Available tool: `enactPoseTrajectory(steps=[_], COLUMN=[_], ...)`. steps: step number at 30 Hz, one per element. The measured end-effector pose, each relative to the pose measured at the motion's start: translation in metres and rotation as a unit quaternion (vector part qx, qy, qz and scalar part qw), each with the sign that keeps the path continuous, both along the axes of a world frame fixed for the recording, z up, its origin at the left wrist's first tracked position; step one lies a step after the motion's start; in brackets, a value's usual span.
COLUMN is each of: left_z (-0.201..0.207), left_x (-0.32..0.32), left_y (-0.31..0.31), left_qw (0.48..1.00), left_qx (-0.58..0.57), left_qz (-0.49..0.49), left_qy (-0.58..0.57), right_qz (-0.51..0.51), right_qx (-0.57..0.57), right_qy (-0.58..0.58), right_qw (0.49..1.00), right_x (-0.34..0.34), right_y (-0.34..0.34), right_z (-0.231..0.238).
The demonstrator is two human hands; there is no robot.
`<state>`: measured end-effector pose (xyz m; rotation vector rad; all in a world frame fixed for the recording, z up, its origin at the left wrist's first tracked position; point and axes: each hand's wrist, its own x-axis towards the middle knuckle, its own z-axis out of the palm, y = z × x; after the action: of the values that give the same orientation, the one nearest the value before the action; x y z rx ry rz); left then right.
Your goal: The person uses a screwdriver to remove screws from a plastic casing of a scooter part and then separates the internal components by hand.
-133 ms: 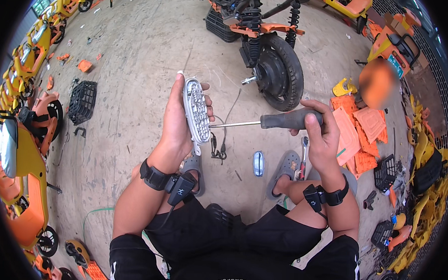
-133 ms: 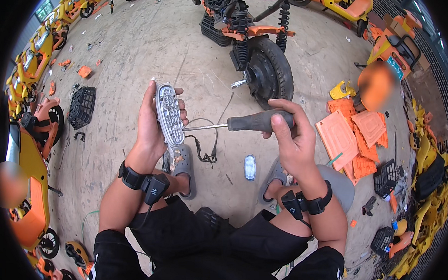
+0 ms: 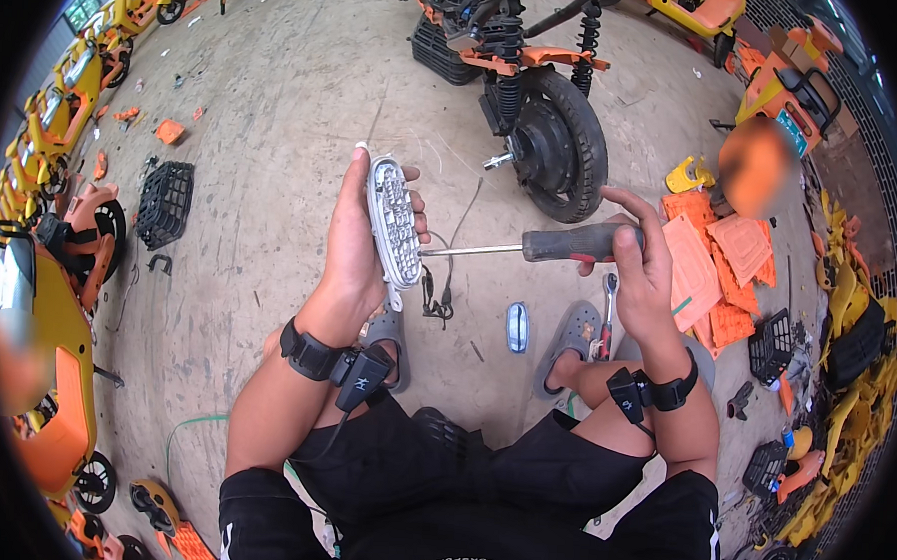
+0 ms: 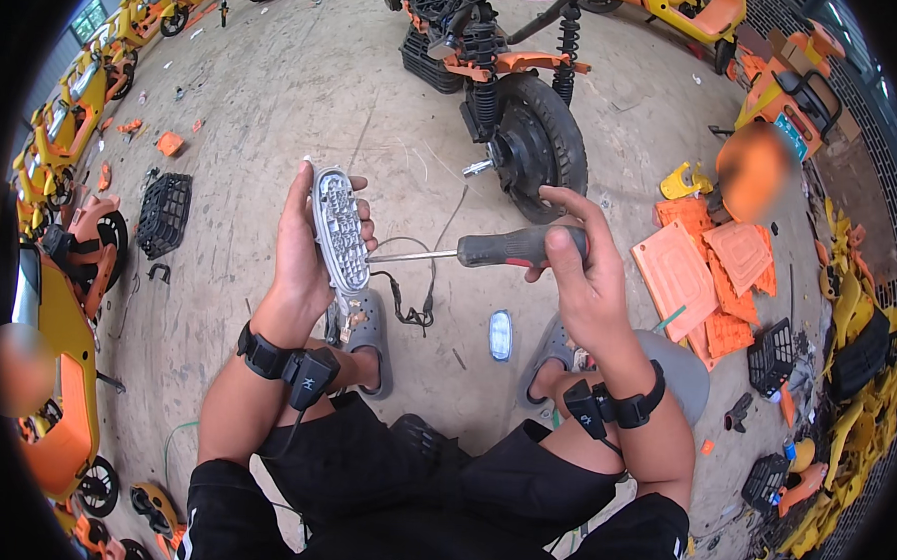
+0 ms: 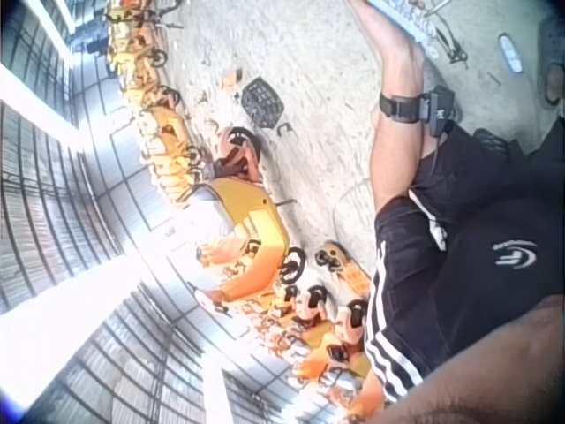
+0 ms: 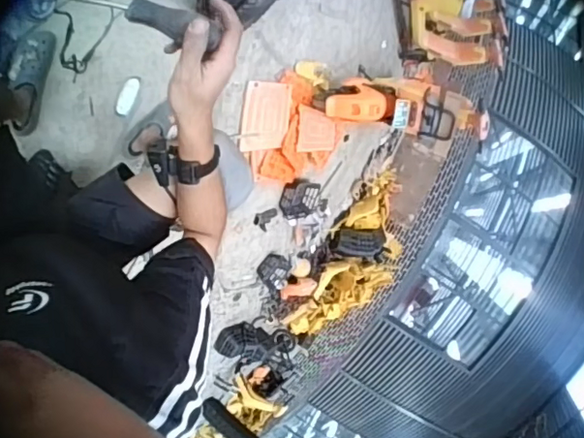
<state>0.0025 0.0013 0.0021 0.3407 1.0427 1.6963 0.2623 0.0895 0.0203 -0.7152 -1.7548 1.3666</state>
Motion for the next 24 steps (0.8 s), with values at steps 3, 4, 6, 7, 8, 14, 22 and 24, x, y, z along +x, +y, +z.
enactPoseTrajectory(steps=[3,4,6,7,8,14,22,24], left_z=[-0.004,-0.004,-0.001,0.000,0.000,0.001,-0.006,-0.005], left_x=[-0.002,-0.002,-0.001,0.000,0.000,0.004,0.002,0.002], left_y=[0.002,0.003,0.001,0.001,0.001,0.003,0.004,0.004], left_qw=[1.000,1.000,1.000,1.000,1.000,1.000,1.000,1.000], left_qx=[0.005,0.007,0.005,0.003,0.002,-0.004,-0.007,-0.004], left_qz=[-0.002,0.000,0.004,0.008,0.008,-0.001,-0.010,-0.011], left_qy=[0.004,0.008,0.007,0.006,0.006,0.003,0.003,0.002], right_qz=[0.003,-0.002,-0.005,-0.007,-0.007,-0.021,-0.033,-0.024], right_qx=[0.055,0.113,0.090,0.068,0.067,-0.035,-0.083,-0.021], right_qy=[-0.009,-0.031,-0.058,-0.085,-0.084,-0.048,-0.097,-0.079], right_qw=[0.998,0.993,0.994,0.994,0.994,0.998,0.991,0.996], right_x=[-0.001,-0.001,-0.001,-0.001,-0.002,0.003,-0.001,0.001], right_y=[0.002,0.002,0.000,-0.002,-0.004,0.002,-0.006,-0.003], right_z=[-0.004,-0.005,-0.001,0.002,0.007,-0.001,0.018,0.010])
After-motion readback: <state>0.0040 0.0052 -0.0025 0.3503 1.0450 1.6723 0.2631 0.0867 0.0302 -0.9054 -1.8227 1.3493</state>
